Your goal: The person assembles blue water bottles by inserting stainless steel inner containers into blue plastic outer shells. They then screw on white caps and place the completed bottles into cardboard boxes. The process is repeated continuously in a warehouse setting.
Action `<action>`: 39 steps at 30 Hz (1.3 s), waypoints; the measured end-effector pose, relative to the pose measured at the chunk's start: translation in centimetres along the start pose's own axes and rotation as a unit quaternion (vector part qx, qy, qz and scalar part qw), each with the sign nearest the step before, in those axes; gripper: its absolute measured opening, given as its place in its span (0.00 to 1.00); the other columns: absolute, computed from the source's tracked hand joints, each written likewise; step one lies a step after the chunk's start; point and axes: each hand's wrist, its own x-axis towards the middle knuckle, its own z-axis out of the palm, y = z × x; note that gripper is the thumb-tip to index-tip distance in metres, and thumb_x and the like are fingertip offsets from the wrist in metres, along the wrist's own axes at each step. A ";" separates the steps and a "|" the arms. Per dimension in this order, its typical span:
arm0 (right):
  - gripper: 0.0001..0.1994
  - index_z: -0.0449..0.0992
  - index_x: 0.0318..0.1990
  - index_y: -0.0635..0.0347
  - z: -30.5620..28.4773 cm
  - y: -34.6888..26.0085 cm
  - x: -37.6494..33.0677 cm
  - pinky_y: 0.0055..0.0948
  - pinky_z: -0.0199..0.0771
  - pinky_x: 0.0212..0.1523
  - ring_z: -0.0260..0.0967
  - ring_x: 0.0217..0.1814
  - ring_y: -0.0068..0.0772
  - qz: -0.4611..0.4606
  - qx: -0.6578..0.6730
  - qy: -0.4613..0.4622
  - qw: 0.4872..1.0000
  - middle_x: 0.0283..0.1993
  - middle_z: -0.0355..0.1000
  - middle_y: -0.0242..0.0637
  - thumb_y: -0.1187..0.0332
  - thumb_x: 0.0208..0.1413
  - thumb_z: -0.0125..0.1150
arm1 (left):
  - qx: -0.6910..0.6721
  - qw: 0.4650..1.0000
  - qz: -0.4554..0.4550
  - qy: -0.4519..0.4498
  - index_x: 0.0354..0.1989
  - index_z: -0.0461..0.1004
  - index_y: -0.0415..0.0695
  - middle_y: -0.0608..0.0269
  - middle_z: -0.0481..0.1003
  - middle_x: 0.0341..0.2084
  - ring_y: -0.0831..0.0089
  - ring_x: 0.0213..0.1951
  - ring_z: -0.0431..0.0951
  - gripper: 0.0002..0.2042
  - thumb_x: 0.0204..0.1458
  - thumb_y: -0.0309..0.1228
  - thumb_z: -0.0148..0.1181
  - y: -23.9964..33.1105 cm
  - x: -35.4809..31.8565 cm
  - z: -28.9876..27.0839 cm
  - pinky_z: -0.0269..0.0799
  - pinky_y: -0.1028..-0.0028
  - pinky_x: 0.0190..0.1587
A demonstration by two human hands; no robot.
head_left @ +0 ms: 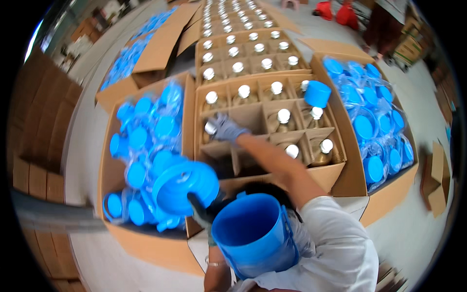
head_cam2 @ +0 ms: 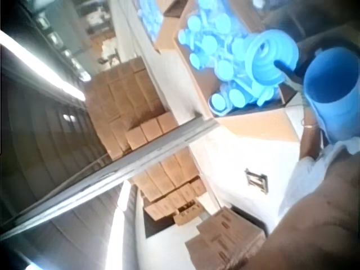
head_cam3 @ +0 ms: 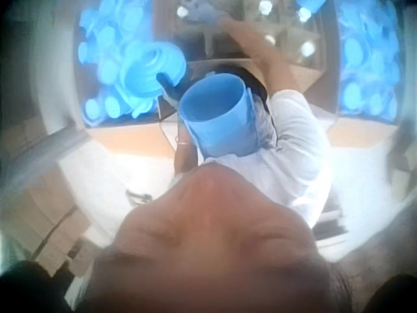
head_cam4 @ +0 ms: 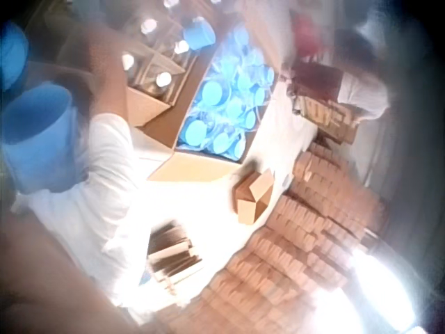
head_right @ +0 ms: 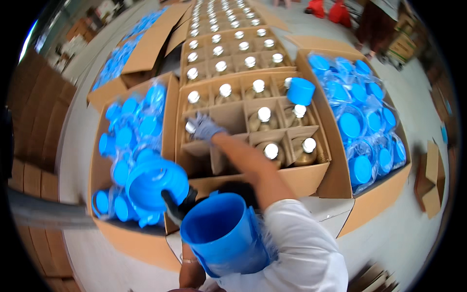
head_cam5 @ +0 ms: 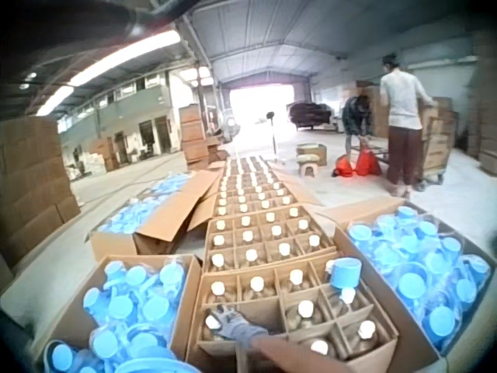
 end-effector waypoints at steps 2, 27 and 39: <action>0.38 0.57 0.62 0.55 3.1 -0.9 0.7 0.45 0.59 0.57 0.61 0.57 0.52 -0.020 -0.036 -0.050 0.998 0.53 0.63 0.54 0.54 0.43 0.64 | -0.015 0.999 0.029 -0.007 0.51 0.67 0.43 0.46 0.76 0.35 0.64 0.25 0.77 0.31 0.49 0.57 0.54 1.2 -2.0 1.8 0.75 0.67 0.25; 0.21 0.61 0.55 0.53 -39.8 -2.5 -5.1 0.16 0.69 0.33 0.64 0.35 0.18 -0.151 0.553 0.273 0.773 0.38 0.65 0.28 0.69 0.54 0.59 | -0.081 0.980 0.137 -0.122 0.59 0.58 0.42 0.48 0.70 0.49 0.55 0.43 0.77 0.30 0.53 0.47 0.56 4.6 -5.1 -1.7 0.77 0.62 0.44; 0.18 0.72 0.43 0.61 -32.9 -4.2 -9.0 0.21 0.71 0.34 0.68 0.32 0.19 -0.077 0.539 0.021 0.838 0.31 0.71 0.30 0.62 0.49 0.65 | 0.007 0.975 0.126 -0.183 0.59 0.58 0.41 0.47 0.69 0.49 0.52 0.44 0.76 0.28 0.54 0.45 0.55 4.8 -3.9 -1.2 0.76 0.58 0.46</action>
